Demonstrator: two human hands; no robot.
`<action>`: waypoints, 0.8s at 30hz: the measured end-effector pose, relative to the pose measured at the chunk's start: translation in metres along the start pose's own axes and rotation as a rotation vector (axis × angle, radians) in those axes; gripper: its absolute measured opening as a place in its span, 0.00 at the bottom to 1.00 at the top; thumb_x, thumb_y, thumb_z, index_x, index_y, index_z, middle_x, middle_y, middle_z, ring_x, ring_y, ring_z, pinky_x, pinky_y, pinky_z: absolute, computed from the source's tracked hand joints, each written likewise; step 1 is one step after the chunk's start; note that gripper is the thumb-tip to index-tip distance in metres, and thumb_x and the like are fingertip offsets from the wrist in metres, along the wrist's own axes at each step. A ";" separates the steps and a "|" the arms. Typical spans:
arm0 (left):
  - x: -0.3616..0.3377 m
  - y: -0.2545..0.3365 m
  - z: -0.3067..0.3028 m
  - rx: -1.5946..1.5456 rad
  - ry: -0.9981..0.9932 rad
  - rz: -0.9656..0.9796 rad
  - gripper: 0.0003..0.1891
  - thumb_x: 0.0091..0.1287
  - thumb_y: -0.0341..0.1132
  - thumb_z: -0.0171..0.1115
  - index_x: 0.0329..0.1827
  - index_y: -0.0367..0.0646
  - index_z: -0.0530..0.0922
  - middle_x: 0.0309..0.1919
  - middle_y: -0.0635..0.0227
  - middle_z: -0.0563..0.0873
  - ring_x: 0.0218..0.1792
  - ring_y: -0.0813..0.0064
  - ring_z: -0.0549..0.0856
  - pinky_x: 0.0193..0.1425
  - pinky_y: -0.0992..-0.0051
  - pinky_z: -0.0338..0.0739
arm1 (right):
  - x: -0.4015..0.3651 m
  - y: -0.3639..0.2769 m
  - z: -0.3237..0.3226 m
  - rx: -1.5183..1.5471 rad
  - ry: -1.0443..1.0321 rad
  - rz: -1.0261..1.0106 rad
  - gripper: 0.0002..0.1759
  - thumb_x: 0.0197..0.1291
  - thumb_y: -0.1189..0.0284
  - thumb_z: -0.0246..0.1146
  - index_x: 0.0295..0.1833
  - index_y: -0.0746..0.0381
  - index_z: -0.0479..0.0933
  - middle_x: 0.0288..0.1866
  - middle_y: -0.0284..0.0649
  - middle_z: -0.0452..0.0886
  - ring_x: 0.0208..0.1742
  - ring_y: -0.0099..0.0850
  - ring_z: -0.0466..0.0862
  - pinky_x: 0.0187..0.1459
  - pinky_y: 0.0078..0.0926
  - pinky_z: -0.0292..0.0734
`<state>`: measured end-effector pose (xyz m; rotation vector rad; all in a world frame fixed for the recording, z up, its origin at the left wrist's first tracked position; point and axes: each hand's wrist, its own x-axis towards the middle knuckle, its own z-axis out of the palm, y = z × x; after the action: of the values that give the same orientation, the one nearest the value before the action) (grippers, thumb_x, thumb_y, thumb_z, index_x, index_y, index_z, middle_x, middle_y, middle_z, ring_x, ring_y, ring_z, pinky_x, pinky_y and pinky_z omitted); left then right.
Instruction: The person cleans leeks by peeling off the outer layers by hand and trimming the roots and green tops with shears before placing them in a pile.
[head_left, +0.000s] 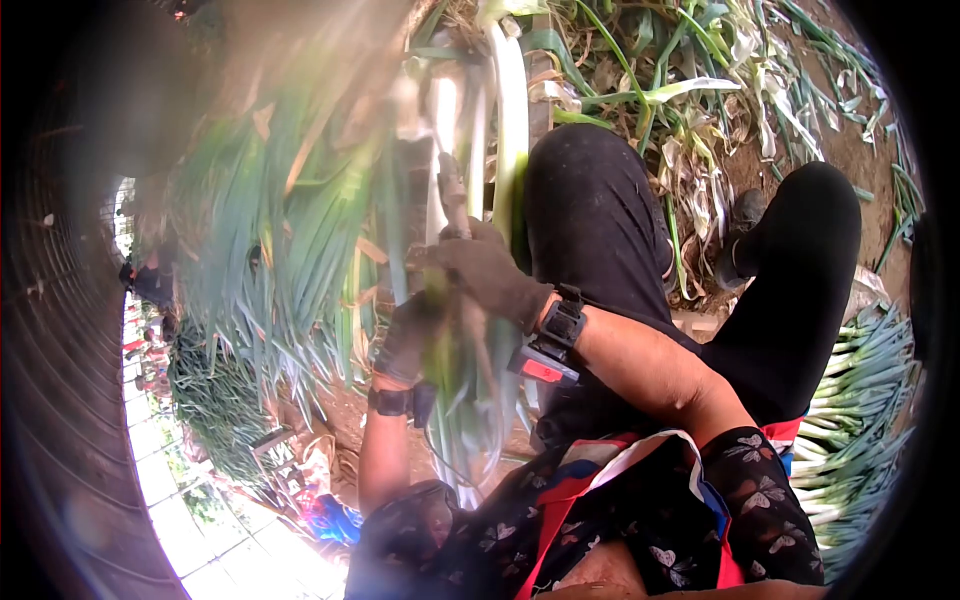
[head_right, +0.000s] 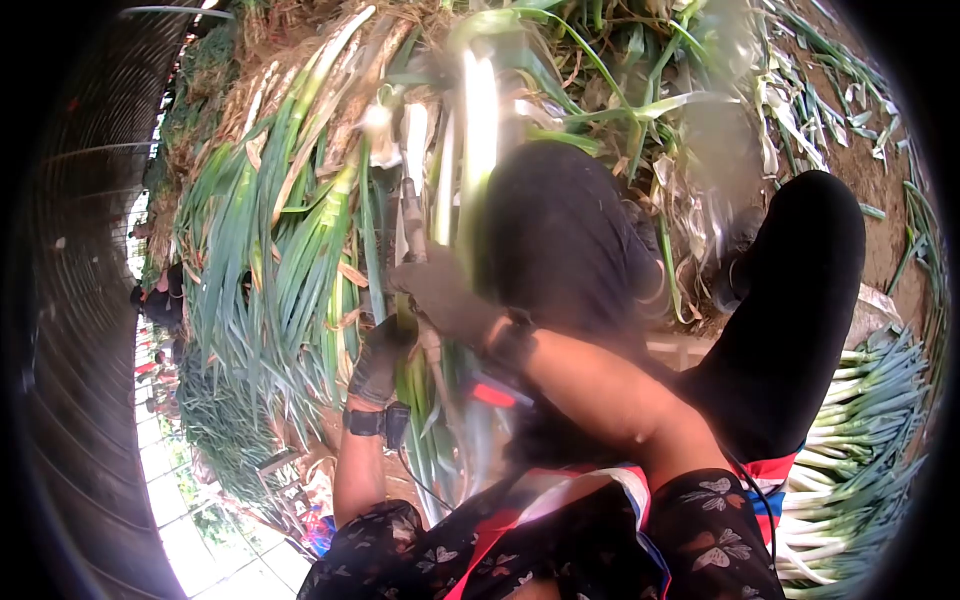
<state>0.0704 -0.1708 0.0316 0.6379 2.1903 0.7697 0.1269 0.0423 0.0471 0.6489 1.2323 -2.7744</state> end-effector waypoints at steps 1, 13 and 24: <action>-0.002 0.008 0.000 0.127 0.012 0.076 0.10 0.71 0.34 0.57 0.50 0.38 0.76 0.35 0.66 0.81 0.35 0.70 0.82 0.41 0.68 0.79 | -0.001 0.003 -0.001 0.015 0.019 -0.028 0.09 0.58 0.72 0.67 0.30 0.65 0.76 0.25 0.31 0.75 0.27 0.20 0.76 0.29 0.23 0.72; -0.013 0.056 0.048 0.645 0.531 0.204 0.11 0.73 0.39 0.55 0.44 0.39 0.75 0.31 0.54 0.81 0.27 0.54 0.84 0.31 0.60 0.79 | -0.003 0.021 -0.022 -0.106 -0.197 -0.365 0.09 0.60 0.70 0.63 0.37 0.67 0.80 0.30 0.34 0.79 0.30 0.21 0.78 0.31 0.21 0.73; -0.011 0.081 0.037 0.945 0.435 0.296 0.10 0.65 0.31 0.57 0.47 0.37 0.79 0.37 0.50 0.84 0.32 0.54 0.85 0.34 0.59 0.80 | -0.016 0.008 -0.017 0.159 -0.015 -0.248 0.07 0.56 0.75 0.63 0.40 0.65 0.79 0.31 0.35 0.79 0.31 0.22 0.78 0.34 0.21 0.74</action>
<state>0.1216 -0.1092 0.0715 1.3741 2.8718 -0.0769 0.1488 0.0471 0.0375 0.5149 1.1723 -3.0992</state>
